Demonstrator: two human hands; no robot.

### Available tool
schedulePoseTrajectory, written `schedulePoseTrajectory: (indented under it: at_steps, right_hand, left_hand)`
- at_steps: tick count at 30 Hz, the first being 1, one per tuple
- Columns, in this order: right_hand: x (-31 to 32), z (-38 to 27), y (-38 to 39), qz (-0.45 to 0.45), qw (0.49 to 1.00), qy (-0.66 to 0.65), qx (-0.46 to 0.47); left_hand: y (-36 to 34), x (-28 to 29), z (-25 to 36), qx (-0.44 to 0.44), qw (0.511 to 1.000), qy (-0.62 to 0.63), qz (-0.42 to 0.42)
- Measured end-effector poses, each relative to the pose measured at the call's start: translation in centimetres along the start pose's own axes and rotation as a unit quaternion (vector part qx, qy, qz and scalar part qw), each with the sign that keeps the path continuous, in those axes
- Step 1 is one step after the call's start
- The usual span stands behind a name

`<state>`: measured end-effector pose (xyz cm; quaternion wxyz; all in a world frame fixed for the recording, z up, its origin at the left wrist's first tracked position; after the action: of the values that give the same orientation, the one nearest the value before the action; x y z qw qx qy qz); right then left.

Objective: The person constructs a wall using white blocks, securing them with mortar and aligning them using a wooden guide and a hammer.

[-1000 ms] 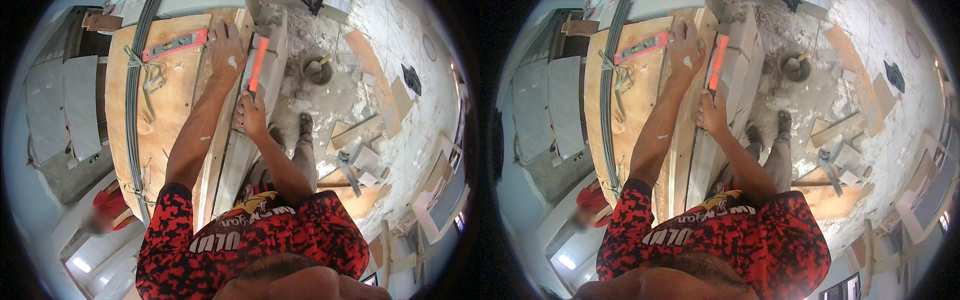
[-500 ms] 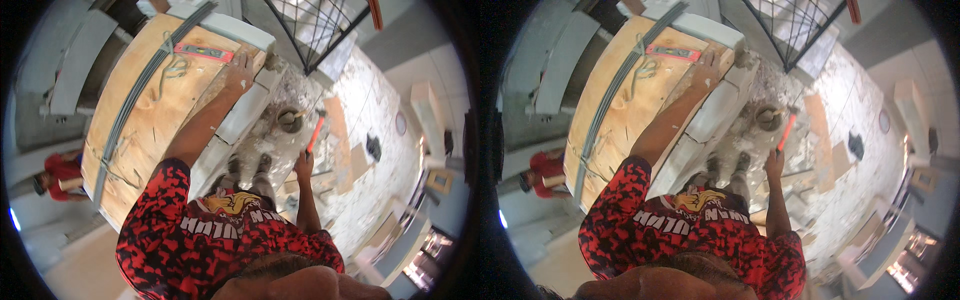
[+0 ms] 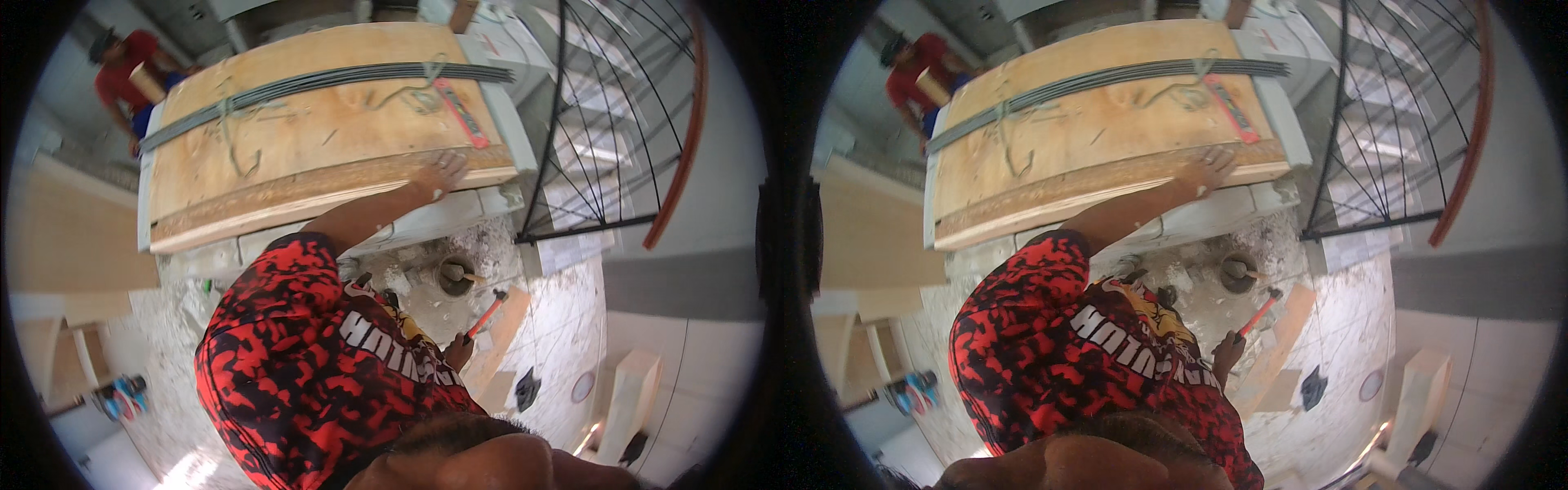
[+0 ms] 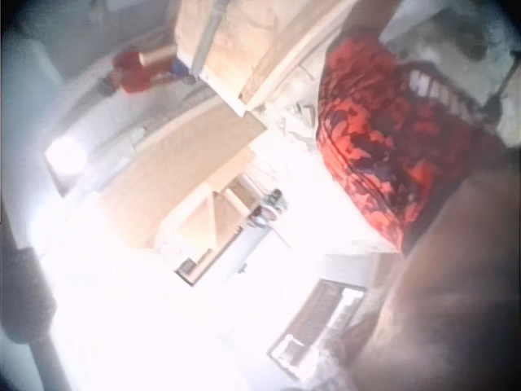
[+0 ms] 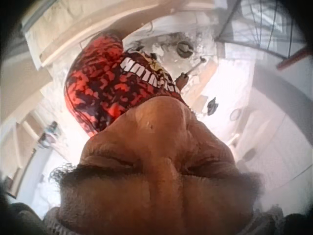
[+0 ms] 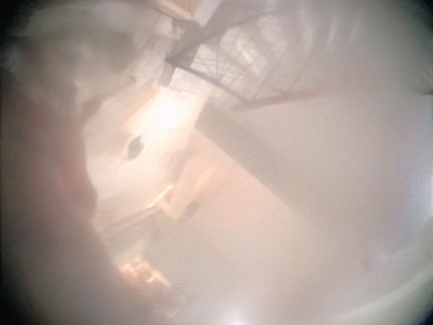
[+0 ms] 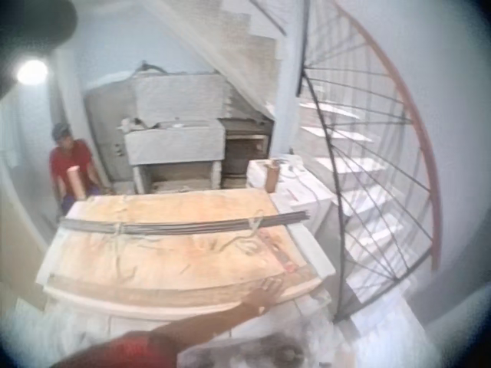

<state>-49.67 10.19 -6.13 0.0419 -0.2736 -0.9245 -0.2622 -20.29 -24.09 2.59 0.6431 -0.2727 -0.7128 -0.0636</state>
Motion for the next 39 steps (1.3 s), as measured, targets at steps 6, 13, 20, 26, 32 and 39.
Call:
schedulePoseTrajectory:
  at_steps: [6, 13, 20, 26, 32, 39]
  right_hand:
    - [-6.0, -12.4, -2.7, -0.126, 0.958, 0.162, 0.198]
    - [-13.0, -15.7, -1.2, -0.233, 0.897, 0.142, 0.348]
    - [-19.4, -16.8, 4.8, -0.302, 0.885, 0.162, 0.316]
    - [-24.4, -18.7, 6.1, -0.306, 0.841, 0.197, 0.401]
    - [-24.4, -18.3, 8.8, -0.249, 0.889, 0.159, 0.351]
    - [-19.0, -13.7, 9.6, -0.159, 0.917, 0.246, 0.271]
  left_hand:
    - [2.8, 3.8, -0.4, 0.058, 0.988, 0.111, 0.09]
    - [24.6, 8.8, -7.8, 0.368, 0.848, 0.317, 0.214]
    - [37.3, 12.5, -16.7, 0.592, 0.598, 0.387, 0.376]
    - [26.9, 9.8, -19.7, 0.463, 0.749, 0.391, 0.267]
    - [21.8, 9.8, -26.3, 0.386, 0.839, 0.229, 0.308]
    - [36.8, 10.2, -37.4, 0.528, 0.783, 0.126, 0.304]
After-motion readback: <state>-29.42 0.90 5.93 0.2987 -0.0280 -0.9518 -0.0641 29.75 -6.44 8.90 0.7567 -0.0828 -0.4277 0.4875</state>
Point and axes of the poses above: each hand's wrist, its own y-axis away from the middle knuckle, its own x-axis out of the back of the hand, z = x × y, the point moved 3 cm from there along -y, towards the middle knuckle, and after that the axes turned 9 degrees about -y, right-handed, at the moved point
